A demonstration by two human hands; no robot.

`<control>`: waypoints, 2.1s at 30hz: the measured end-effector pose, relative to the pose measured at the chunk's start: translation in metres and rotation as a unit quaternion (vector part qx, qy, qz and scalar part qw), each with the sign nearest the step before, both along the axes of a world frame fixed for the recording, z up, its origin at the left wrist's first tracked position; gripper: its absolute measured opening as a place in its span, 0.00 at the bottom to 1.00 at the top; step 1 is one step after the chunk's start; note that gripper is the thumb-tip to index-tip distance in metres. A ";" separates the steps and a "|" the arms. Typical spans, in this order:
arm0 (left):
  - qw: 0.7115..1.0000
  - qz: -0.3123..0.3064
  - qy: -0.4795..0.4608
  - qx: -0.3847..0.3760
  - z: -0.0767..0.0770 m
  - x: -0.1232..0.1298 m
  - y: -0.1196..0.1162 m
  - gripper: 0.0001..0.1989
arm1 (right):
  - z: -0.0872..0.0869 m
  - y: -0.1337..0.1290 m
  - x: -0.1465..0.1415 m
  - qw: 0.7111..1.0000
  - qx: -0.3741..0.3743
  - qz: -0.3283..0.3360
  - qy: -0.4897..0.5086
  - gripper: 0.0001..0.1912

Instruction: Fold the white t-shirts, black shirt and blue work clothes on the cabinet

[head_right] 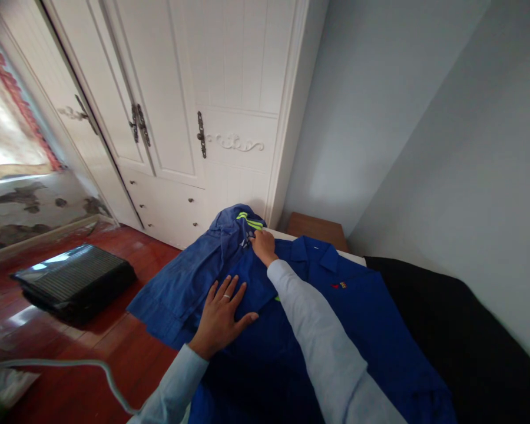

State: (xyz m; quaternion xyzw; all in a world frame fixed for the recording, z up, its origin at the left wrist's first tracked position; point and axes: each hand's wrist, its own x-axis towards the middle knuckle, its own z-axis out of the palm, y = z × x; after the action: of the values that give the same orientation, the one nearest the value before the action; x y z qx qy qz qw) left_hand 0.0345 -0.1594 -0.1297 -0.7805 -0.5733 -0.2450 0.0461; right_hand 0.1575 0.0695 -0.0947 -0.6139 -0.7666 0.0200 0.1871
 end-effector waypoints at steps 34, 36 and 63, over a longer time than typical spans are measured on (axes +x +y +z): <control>0.972 -0.071 0.122 -0.187 0.025 0.100 0.093 0.35 | -0.016 -0.193 0.294 0.981 -0.178 0.001 -0.075 0.47; 0.973 -0.063 0.119 -0.187 0.021 0.105 0.099 0.37 | -0.026 -0.179 0.302 0.979 -0.184 -0.008 -0.082 0.47; 0.980 -0.023 0.105 -0.165 0.014 0.126 0.154 0.39 | -0.022 -0.210 0.202 0.987 -0.027 0.106 -0.118 0.38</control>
State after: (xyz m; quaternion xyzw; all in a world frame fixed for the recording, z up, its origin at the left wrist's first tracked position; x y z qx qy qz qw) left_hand 0.1601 -0.0052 -0.1158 -0.8120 -0.5793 -0.0648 -0.0289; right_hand 0.3595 -0.1406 -0.1171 -0.5320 -0.8432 -0.0124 0.0757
